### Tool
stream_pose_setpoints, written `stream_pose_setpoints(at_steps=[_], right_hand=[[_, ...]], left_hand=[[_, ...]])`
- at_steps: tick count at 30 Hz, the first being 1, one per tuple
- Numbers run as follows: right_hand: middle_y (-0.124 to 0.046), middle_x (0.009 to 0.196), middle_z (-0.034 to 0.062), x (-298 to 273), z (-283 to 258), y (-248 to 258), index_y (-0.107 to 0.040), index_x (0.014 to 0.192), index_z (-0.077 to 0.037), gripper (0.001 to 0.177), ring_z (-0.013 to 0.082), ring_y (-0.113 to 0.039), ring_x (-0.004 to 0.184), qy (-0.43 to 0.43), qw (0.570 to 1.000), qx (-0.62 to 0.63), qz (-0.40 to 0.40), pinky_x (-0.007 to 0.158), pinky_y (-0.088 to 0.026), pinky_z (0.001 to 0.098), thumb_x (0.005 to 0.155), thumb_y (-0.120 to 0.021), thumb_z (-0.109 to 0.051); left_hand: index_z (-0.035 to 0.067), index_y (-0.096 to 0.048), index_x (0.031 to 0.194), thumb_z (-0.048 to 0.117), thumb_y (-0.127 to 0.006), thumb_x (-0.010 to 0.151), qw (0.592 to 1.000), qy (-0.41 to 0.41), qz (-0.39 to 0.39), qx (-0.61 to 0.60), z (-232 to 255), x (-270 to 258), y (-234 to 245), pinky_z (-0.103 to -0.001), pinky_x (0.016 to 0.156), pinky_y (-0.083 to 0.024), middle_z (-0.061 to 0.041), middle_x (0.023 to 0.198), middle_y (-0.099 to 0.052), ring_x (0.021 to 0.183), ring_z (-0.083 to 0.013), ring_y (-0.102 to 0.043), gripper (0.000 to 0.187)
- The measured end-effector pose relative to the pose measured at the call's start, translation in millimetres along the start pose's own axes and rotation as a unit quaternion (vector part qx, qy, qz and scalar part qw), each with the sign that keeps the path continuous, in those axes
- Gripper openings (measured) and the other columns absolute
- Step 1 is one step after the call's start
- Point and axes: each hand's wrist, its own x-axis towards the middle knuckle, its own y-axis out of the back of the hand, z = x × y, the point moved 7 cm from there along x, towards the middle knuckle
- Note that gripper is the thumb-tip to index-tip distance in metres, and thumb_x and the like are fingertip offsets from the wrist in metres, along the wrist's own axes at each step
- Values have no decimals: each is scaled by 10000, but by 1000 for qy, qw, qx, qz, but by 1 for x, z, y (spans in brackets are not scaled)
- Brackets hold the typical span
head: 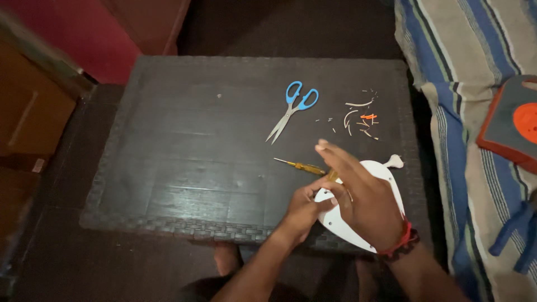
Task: The person uses a screwdriver to tighten screws on the underside of a white plastic device. They rotate the device to access different screw locations and continue tightening until the screws are secure.
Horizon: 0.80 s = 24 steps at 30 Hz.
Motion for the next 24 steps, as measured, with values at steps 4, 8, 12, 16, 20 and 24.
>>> stream_pose_setpoints(at_steps=[4,8,12,16,20,24], right_hand=[[-645,1380,180,3,-6,-1,-560,1374,-69,552,263,-741,1095,55,989,132,-35,858,-643,314,854,-528,115],[-752,1170,109,0,9,-8,-653,1271,-93,446,208,-779,937,-11,997,69,-43,738,-632,292,847,-672,45],[-777,1108,94,-1,11,-11,-686,1137,-64,274,191,-779,858,-9,998,58,-23,706,-623,279,882,-675,35],[-760,828,71,0,17,-13,-718,1064,-55,254,167,-771,682,-79,995,62,-11,619,-587,295,823,-795,-78],[-760,807,72,-1,15,-11,-711,1025,-45,234,163,-781,719,-76,996,44,25,657,-617,276,840,-826,-130],[-779,868,72,0,28,-3,-683,970,-34,219,158,-798,818,-101,992,27,72,680,-640,258,852,-825,-150]], left_hand=[[-2,-621,1361,-22,-681,895,1000,24,7,-3,-3,1,1,-275,891,-568,-74,1119,-727,981,-143,-700,471],[-2,-630,1348,-29,-668,910,1000,17,13,14,-5,1,4,-276,884,-567,-81,1115,-721,973,-149,-696,440],[-26,-648,1275,-33,-648,925,999,14,13,33,-10,4,8,-299,846,-567,-92,1092,-701,955,-163,-687,350],[-32,-647,1263,-45,-629,920,999,1,19,40,-13,5,12,-283,870,-569,-94,1124,-710,988,-151,-691,344],[-38,-609,1332,-35,-631,900,999,9,21,27,-14,5,11,-297,885,-581,-109,1155,-714,999,-170,-707,433],[11,-507,1477,-24,-677,884,1000,5,8,-4,-12,4,8,-281,908,-561,-101,1212,-702,1007,-156,-687,617]])
